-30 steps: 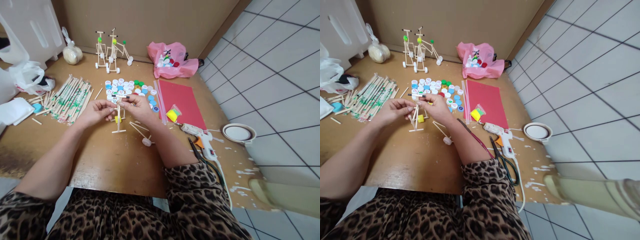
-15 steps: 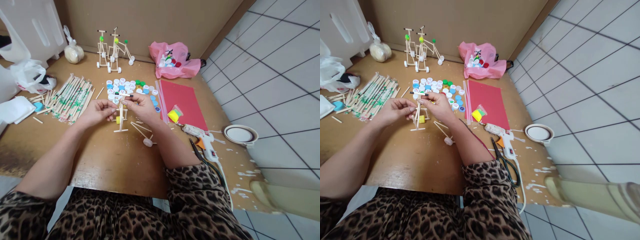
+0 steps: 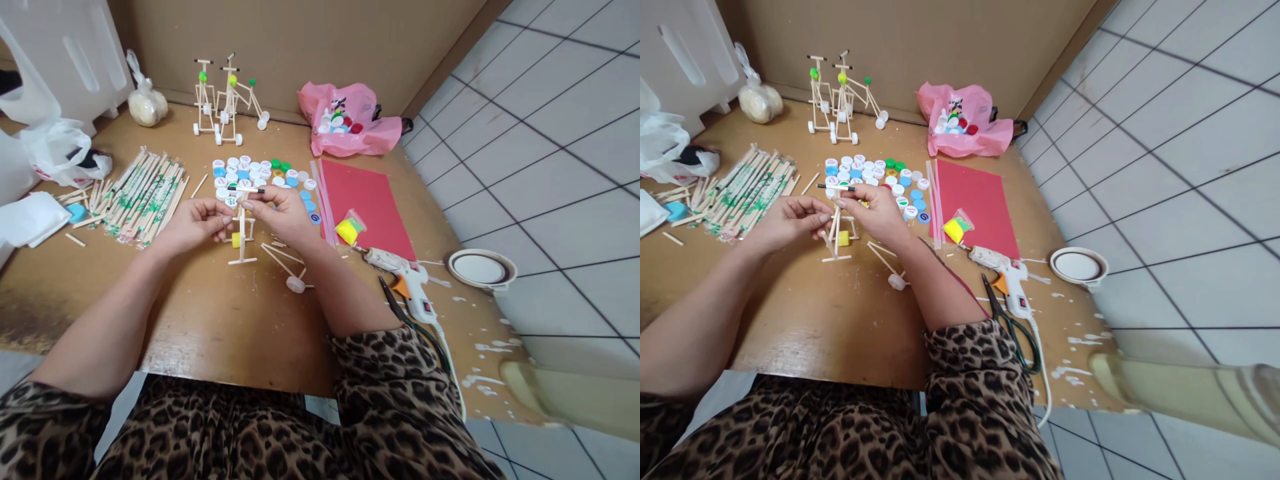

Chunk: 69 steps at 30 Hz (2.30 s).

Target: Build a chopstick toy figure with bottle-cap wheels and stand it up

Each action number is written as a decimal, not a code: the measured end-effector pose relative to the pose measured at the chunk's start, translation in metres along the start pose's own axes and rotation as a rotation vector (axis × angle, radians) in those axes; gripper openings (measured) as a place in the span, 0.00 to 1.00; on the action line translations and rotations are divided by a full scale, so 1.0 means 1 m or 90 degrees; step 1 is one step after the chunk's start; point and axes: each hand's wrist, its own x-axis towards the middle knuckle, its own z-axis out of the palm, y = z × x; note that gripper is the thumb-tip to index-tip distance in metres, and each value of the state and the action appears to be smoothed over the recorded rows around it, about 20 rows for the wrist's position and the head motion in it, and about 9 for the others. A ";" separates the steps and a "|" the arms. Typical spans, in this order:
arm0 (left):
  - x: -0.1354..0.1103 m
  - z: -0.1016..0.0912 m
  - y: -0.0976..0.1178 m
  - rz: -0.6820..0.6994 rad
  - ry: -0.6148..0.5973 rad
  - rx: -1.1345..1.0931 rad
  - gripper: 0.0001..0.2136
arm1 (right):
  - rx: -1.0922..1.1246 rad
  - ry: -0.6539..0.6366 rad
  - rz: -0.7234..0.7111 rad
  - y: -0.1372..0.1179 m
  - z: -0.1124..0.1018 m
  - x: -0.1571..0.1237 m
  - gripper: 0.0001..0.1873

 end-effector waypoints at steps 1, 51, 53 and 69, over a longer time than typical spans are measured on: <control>0.000 0.000 0.000 0.002 0.000 -0.002 0.07 | -0.004 0.000 0.000 0.000 0.000 0.000 0.20; -0.001 0.001 0.000 0.021 -0.002 0.017 0.11 | -0.020 0.002 0.017 0.004 0.002 0.002 0.15; -0.001 0.000 0.001 0.021 -0.006 0.029 0.10 | -0.024 0.000 0.023 0.004 0.002 0.002 0.14; 0.001 0.001 -0.002 0.018 0.022 0.025 0.06 | -0.005 -0.001 0.022 0.002 0.001 0.003 0.18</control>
